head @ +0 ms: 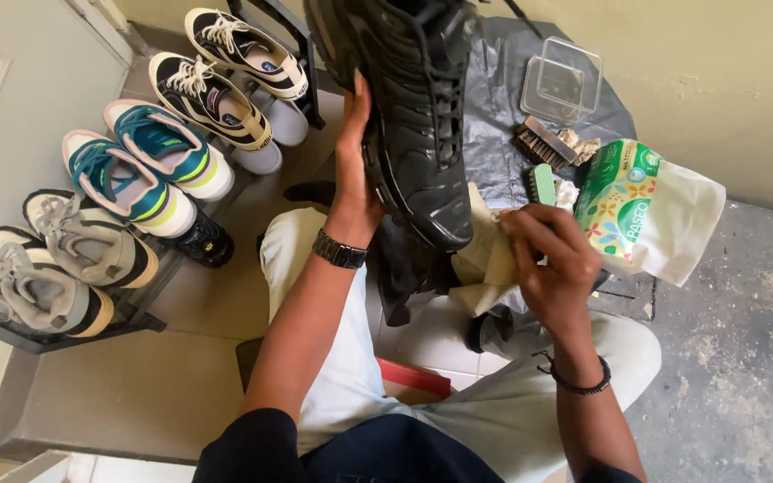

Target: The person wipes a black sneaker with a cloth, rotating it to clean the upper, sides, and heel. The shoe is held in one hand while the other hand rubs the surface with the cloth.

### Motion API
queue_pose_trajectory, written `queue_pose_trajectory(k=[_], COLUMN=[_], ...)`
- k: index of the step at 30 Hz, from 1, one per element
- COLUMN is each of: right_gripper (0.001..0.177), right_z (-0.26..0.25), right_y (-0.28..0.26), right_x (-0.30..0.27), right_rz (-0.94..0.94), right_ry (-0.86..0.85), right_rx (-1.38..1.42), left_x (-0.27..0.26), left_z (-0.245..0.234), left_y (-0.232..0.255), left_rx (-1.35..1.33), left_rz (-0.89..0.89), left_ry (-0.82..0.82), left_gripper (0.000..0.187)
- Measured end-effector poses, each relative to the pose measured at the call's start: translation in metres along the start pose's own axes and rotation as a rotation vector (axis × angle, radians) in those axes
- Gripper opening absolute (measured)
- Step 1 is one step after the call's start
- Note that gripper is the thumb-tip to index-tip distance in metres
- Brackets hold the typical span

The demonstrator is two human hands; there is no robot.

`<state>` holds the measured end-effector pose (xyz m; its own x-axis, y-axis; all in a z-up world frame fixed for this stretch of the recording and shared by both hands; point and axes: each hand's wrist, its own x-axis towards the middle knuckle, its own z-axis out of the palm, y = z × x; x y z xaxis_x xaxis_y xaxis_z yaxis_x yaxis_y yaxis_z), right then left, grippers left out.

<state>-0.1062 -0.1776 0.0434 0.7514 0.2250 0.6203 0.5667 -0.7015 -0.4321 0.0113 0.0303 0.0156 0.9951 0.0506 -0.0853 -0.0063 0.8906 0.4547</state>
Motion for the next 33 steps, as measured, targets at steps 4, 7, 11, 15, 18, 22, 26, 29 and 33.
queue_pose_trajectory(k=[4, 7, 11, 15, 18, 22, 26, 29, 33], right_gripper=[0.014, 0.012, 0.004, 0.005, 0.009, 0.007, 0.008, 0.014, 0.011], right_z=[-0.002, 0.004, 0.017, 0.017, 0.007, 0.004, 0.019, 0.027, 0.019], right_y=[-0.019, -0.031, -0.025, -0.023, -0.036, -0.030, -0.004, -0.012, -0.050], right_x=[0.004, 0.013, 0.027, 0.026, 0.011, 0.016, 0.035, 0.024, 0.020], right_rz=[-0.047, -0.105, -0.120, -0.138, -0.145, -0.064, -0.154, -0.150, -0.105], right_ry=[0.032, -0.090, 0.034, 0.004, -0.123, -0.193, 0.097, 0.177, 0.046], right_rx=[0.094, 0.146, 0.127, 0.152, 0.181, 0.234, 0.159, 0.244, 0.272], left_x=[0.000, 0.004, -0.002, 0.005, 0.004, 0.004, 0.005, 0.011, 0.013], left_z=[-0.006, -0.015, -0.024, -0.031, -0.031, -0.031, -0.029, -0.030, -0.037], left_y=[-0.010, -0.025, -0.037, -0.042, -0.040, -0.043, -0.048, -0.049, -0.052], left_rx=[0.032, -0.295, -0.297, -0.109, -0.221, -0.300, -0.131, -0.151, -0.192], left_rz=[-0.032, -0.109, 0.008, 0.101, 0.103, 0.056, 0.017, -0.023, -0.098], left_ry=[-0.037, -0.410, -0.472, -0.309, -0.382, -0.446, -0.328, -0.338, -0.349], left_gripper=[0.073, 0.046, 0.044, 0.045, 0.039, 0.040, 0.048, 0.052, 0.058])
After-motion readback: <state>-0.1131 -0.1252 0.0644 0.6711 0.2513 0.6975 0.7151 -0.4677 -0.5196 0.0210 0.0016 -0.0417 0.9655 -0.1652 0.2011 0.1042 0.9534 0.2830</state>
